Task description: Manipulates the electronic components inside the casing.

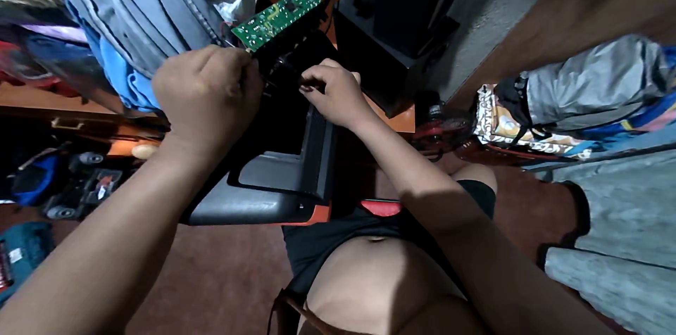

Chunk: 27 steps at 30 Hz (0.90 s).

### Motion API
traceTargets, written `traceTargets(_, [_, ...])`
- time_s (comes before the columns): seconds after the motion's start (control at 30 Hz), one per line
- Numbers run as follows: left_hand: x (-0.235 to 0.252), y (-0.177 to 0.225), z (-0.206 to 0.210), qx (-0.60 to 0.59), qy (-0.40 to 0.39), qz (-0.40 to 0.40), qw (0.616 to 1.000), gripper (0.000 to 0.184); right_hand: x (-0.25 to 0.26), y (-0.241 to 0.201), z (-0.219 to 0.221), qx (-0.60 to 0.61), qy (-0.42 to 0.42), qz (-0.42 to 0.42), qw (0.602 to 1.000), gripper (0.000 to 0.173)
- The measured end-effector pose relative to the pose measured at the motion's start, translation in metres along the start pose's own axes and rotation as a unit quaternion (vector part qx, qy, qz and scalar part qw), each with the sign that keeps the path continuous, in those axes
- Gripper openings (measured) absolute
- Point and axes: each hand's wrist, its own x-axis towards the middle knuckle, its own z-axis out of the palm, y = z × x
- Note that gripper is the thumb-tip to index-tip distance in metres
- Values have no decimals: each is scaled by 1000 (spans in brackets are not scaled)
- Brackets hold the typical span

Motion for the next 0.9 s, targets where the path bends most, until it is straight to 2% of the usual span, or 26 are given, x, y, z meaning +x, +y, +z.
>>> traceTargets(0.1, [2, 1, 1, -1, 9, 2, 1000, 26, 3, -1, 9, 68, 99, -20, 993, 28])
traceTargets(0.17, [2, 3, 1, -1, 15, 3, 1000, 25, 8, 0, 20, 90, 171, -54, 980, 27])
traceTargets(0.23, [2, 5, 0, 0, 17, 3, 1000, 25, 13, 1, 28, 107, 204, -78, 970, 26])
traceTargets(0.53, [1, 4, 3, 34, 31, 26, 999, 25, 22, 12, 30, 117, 201, -147, 961, 9])
traceTargets(0.73, [1, 6, 4, 22, 39, 37, 998, 22, 18, 30, 5, 49, 107, -189, 975, 10])
traceTargets(0.9, [3, 12, 4, 15, 43, 46, 998, 22, 17, 22, 12, 16, 163, -225, 960, 20])
